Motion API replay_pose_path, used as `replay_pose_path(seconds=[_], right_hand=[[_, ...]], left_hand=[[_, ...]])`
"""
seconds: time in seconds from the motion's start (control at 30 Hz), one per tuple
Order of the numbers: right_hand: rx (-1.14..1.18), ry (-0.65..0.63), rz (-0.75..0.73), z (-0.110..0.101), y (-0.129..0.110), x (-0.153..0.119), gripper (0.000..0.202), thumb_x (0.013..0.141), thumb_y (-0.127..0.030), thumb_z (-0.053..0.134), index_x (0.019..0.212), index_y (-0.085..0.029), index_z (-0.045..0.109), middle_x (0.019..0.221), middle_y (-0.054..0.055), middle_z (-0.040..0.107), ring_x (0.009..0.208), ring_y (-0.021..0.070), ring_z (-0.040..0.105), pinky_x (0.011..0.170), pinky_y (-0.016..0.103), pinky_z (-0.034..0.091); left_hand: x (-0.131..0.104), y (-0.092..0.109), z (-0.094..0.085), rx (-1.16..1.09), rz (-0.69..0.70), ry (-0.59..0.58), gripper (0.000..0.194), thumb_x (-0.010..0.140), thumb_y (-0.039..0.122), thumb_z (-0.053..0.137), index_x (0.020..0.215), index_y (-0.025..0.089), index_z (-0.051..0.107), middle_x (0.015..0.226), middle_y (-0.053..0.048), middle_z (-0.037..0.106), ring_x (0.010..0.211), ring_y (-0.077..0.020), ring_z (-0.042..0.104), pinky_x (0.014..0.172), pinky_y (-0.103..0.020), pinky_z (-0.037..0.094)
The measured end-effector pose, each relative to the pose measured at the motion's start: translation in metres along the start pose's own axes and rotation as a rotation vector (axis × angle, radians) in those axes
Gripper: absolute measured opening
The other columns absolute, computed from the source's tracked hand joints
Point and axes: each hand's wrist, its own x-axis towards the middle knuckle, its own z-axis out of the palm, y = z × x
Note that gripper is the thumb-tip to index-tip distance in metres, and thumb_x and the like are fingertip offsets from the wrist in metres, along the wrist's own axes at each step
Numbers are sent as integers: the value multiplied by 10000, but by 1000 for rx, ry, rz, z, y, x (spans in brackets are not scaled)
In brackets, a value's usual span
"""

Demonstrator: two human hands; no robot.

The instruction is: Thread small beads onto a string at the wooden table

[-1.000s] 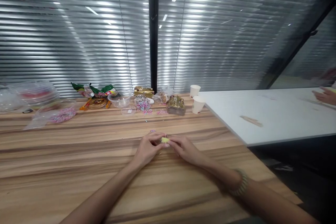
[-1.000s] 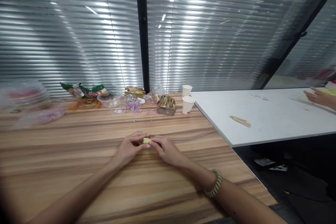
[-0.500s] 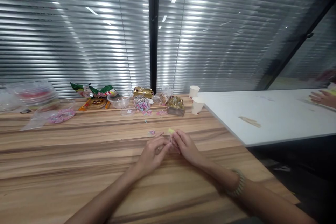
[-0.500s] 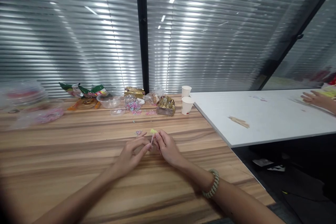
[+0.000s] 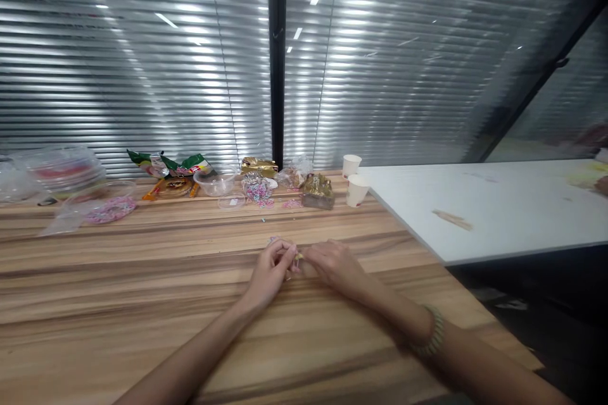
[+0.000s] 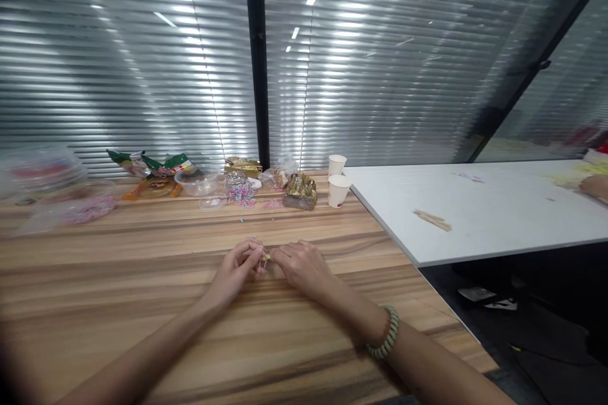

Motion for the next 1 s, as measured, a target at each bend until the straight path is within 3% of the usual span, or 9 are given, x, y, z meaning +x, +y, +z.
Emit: replay_pose_path(seconds=[0.17,0.27,0.37,0.47,0.6,0.77,0.87,1.0], right_hand=[[140,15,115,5,-3,-1,255,888,-207,329,858,-178,581,792,80,633,703,170,544,660,271,363],[266,48,124,7,-4,0,255,894,-228,320,927,-189,570,874,80,634,773,181,556,682,276,382],[364,69,148,6,-5,1,254,896,-258,325,898,-200,572,827,57,628,739,169,556,661,262,387],[404,81,192,4,-6,2,256,901,-281,326,885,-198,567,805,45,621,710,154,548,647,248,384],[402,39,213,2,-11,4,261,897,-319,343,860,-186,565,771,35,609,676,140,530,633,238,377],[477,21,259,-8,-15,6,372,922,-340,254,753,-176,542,716,13,583,657,119,520,649,230,385],[378,158,347,-22,11,-8,331,906,-342,301,778,-167,551,770,39,592,719,144,525,681,258,398],[43,442,628,-49,97,-58,285,871,-322,343,976,-148,543,942,97,587,824,193,529,741,322,417]], left_hand=[[-1,-1,3,134,184,41,158,737,320,585,742,163,571,884,-47,513,734,-136,547,669,-254,476],[3,-9,3,10,132,119,297,644,269,681,886,185,531,904,-35,524,758,-132,550,693,-260,486],[7,-14,-1,-85,72,145,457,567,240,734,968,191,521,924,-42,541,836,-155,549,694,-262,491],[10,-12,-6,-71,76,135,352,553,254,741,873,175,616,1003,-60,532,913,-183,539,737,-277,480],[9,-6,-11,14,122,49,150,623,277,696,721,166,677,905,-62,576,886,-190,544,745,-270,458],[9,-4,-12,-51,-13,113,242,629,351,685,765,154,648,813,-50,628,779,-177,564,727,-268,452],[10,-5,-13,-221,-70,142,290,647,370,672,817,144,603,825,-53,631,755,-168,579,712,-275,465],[13,-4,-15,-404,-143,95,285,679,390,640,797,157,525,806,-42,625,665,-145,597,601,-252,479]])
